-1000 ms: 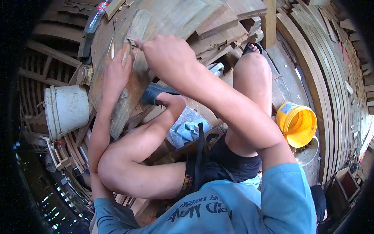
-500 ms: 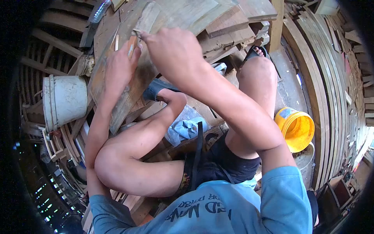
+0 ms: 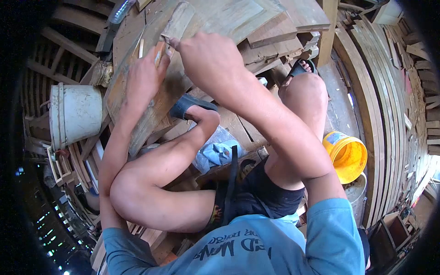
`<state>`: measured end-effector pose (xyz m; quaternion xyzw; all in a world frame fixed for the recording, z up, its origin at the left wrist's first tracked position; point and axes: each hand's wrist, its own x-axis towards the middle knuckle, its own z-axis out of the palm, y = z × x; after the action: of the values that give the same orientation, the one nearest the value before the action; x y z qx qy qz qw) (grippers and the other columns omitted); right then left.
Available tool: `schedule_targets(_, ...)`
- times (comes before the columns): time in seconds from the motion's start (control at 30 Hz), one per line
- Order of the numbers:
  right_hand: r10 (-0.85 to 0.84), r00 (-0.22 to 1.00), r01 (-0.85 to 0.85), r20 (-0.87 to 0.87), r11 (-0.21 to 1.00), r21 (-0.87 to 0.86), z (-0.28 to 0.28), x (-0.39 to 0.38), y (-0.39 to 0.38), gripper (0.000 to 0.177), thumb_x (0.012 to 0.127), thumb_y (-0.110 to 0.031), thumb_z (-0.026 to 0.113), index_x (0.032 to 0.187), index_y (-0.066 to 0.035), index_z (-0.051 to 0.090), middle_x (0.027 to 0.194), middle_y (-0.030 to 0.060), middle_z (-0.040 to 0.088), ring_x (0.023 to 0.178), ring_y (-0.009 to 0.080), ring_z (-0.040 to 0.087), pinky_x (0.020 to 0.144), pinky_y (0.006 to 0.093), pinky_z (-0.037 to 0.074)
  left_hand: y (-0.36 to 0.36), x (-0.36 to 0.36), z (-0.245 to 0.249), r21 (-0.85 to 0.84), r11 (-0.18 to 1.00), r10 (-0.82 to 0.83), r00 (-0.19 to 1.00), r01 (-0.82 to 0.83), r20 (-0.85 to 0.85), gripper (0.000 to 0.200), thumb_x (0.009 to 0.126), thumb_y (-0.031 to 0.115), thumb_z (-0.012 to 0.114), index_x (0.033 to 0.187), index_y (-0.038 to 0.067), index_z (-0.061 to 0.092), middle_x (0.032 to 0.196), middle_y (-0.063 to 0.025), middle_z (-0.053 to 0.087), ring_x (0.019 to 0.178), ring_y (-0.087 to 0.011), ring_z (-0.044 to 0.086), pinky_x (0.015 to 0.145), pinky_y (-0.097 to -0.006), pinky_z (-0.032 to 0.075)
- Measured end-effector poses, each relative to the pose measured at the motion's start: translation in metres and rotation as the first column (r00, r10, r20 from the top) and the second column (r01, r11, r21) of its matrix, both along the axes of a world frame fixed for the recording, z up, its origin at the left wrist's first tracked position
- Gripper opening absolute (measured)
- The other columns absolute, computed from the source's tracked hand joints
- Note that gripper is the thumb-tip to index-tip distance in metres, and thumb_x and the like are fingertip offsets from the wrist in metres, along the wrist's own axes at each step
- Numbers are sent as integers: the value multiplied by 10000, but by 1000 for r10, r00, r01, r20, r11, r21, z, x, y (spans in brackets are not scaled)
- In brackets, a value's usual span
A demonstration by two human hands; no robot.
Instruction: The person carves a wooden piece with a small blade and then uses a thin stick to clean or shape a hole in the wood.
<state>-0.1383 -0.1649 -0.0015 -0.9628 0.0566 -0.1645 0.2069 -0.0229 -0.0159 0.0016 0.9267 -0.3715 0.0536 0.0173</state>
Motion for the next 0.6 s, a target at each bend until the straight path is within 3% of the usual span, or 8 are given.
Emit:
schedule_targets(0.17,17,1000,-17,8,999,37,2,-3,-2,490,801,-40,554,1259,-189,643,753,169,675,705,337,687,586,430,556,3,3,-5,0,999,-51,998,51,43,353,951,364,552,939,12,582,743,-250,661,737,-438,667,653,-521,532)
schedule_targets(0.27,14,996,-10,-90,999,49,-1,1,-3,507,789,-29,546,1266,-175,637,766,177,676,718,339,686,607,435,555,0,1,-3,-3,1000,-28,1000,28,7,350,952,359,552,934,11,580,740,-250,661,740,-437,668,655,-521,532)
schedule_targets(0.43,27,1000,-26,-8,992,120,-5,-2,-7,522,775,-18,537,1268,-160,633,770,195,676,733,355,683,628,454,552,-2,-3,2,-16,999,-37,999,37,1,352,952,355,552,935,4,578,742,-252,660,743,-437,668,659,-523,531)
schedule_targets(0.6,29,999,-24,-38,992,127,-3,-2,-5,532,774,-16,532,1281,-149,622,772,202,677,739,357,684,633,456,549,0,0,1,-6,1000,-26,999,26,-25,350,957,349,542,936,1,577,742,-255,658,744,-438,668,662,-521,531)
